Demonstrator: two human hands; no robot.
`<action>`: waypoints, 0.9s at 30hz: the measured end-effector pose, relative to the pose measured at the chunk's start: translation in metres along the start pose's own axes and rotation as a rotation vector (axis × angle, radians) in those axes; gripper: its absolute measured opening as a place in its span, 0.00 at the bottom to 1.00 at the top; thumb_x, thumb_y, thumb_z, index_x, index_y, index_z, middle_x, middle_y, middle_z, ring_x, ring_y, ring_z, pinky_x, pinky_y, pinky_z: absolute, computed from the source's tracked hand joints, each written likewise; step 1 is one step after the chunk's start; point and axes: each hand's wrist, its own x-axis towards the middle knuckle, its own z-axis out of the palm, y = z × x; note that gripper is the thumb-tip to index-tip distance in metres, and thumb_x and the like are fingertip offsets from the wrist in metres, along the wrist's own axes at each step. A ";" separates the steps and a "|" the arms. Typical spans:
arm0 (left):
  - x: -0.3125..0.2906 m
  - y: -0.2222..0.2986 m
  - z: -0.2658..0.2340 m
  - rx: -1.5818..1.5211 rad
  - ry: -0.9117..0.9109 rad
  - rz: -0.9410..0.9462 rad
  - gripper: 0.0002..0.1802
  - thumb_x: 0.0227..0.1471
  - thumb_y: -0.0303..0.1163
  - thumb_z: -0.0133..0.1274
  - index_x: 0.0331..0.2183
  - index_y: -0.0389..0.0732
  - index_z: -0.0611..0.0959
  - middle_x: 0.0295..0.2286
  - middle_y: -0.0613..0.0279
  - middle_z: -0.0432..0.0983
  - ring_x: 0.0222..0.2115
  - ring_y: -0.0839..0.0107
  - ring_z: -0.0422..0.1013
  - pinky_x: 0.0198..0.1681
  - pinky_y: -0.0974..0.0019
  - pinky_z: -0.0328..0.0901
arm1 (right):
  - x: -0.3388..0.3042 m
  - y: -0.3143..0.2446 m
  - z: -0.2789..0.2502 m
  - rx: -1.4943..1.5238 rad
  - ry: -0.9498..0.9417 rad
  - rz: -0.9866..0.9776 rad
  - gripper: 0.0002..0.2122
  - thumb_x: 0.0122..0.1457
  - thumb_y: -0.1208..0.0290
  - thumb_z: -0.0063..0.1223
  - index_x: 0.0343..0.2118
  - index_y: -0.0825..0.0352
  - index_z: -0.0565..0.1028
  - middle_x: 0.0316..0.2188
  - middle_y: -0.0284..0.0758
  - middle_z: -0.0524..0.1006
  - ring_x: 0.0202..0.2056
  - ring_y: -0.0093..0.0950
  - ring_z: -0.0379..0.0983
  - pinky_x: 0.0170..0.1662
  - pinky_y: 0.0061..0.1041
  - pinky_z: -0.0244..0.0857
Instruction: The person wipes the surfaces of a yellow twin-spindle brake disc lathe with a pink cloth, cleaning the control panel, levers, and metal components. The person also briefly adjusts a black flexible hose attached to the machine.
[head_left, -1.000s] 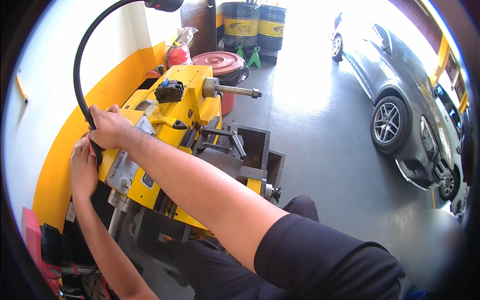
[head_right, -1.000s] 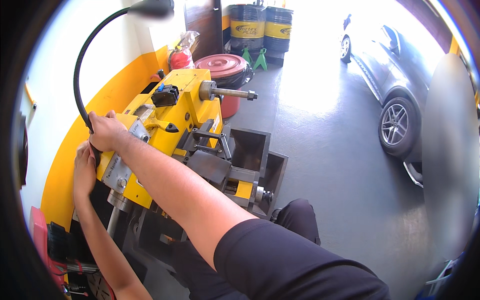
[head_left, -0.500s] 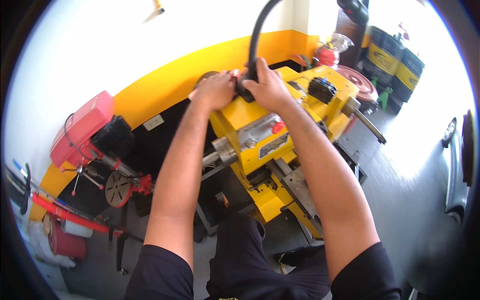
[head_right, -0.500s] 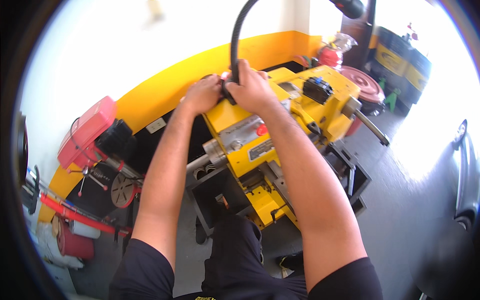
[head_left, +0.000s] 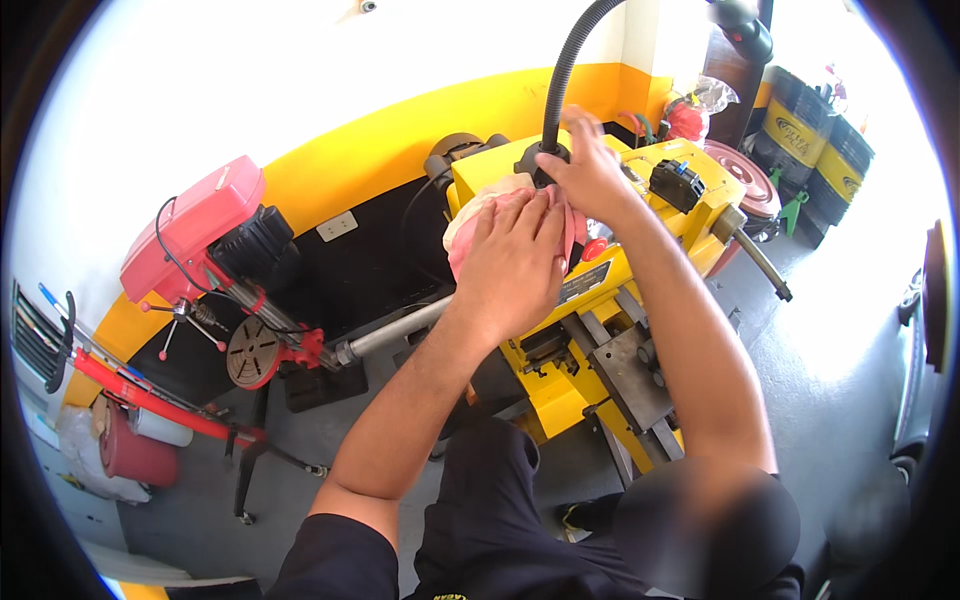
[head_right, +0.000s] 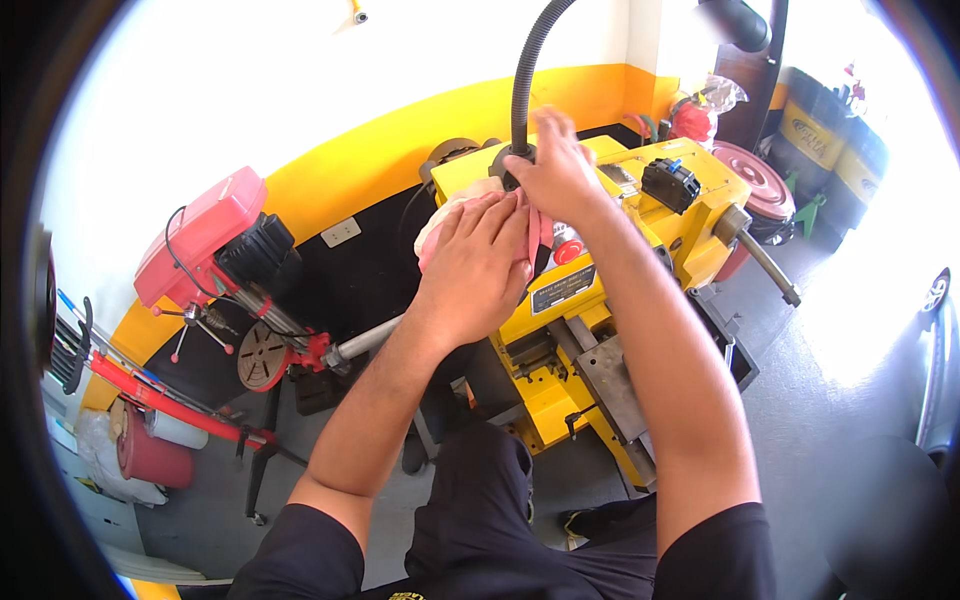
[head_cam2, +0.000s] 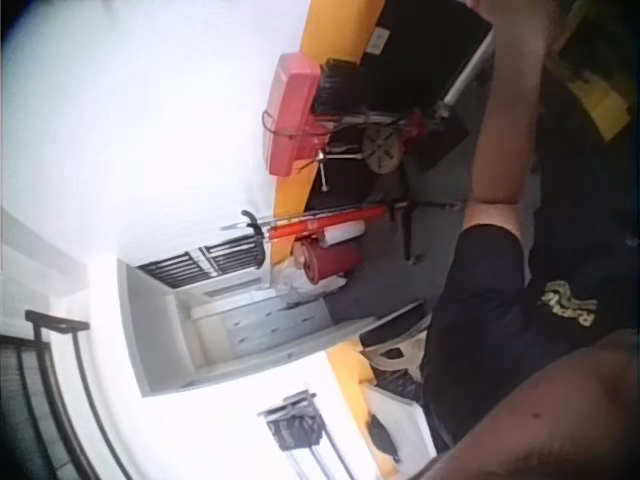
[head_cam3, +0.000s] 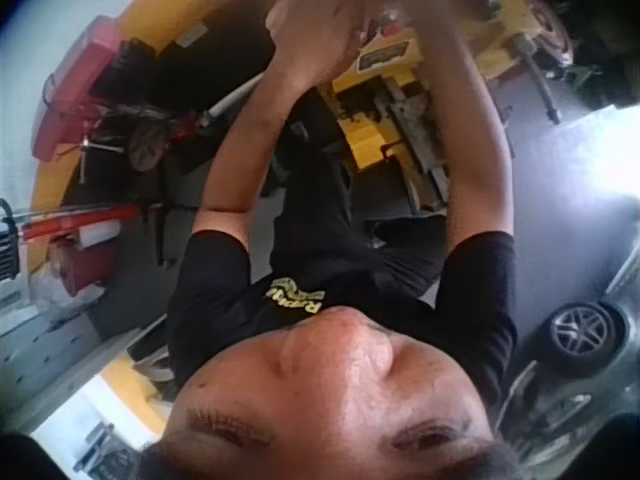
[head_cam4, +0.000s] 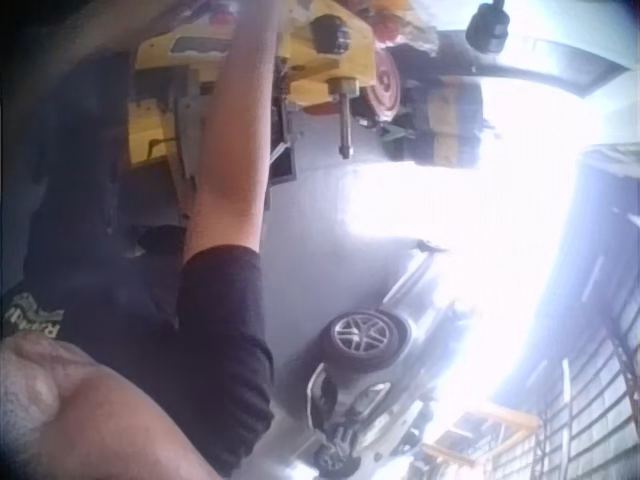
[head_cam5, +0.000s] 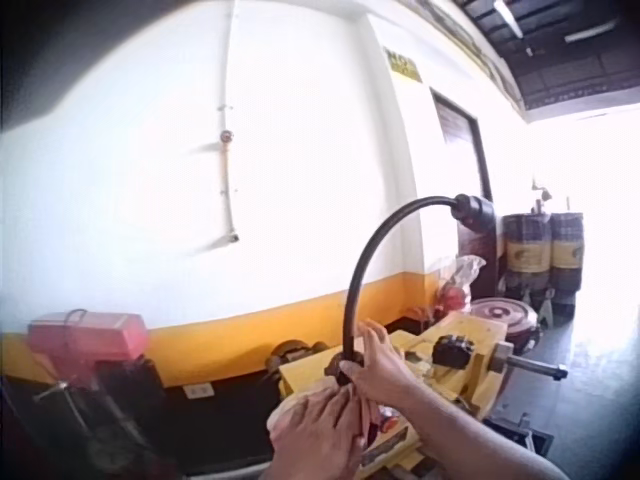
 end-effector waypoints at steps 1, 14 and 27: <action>-0.001 0.000 0.000 0.040 -0.009 -0.034 0.31 0.58 0.31 0.55 0.62 0.33 0.72 0.60 0.40 0.70 0.66 0.44 0.63 0.72 0.38 0.53 | -0.004 -0.020 -0.004 -0.010 0.112 -0.034 0.19 0.64 0.69 0.57 0.56 0.70 0.73 0.52 0.47 0.80 0.54 0.44 0.77 0.60 0.40 0.70; 0.006 -0.073 -0.019 -0.499 0.242 -0.325 0.11 0.58 0.25 0.58 0.43 0.33 0.83 0.42 0.46 0.84 0.47 0.51 0.80 0.54 0.55 0.72 | -0.063 -0.081 -0.051 -0.059 -0.324 -0.033 0.12 0.60 0.73 0.51 0.44 0.64 0.83 0.48 0.41 0.79 0.55 0.42 0.74 0.66 0.43 0.62; 0.032 -0.097 0.000 -0.569 0.145 -0.327 0.09 0.60 0.26 0.57 0.42 0.34 0.85 0.40 0.54 0.86 0.44 0.62 0.82 0.52 0.60 0.73 | -0.047 -0.008 -0.057 -0.189 -0.222 0.231 0.13 0.65 0.65 0.53 0.47 0.66 0.79 0.47 0.46 0.82 0.54 0.44 0.78 0.64 0.47 0.65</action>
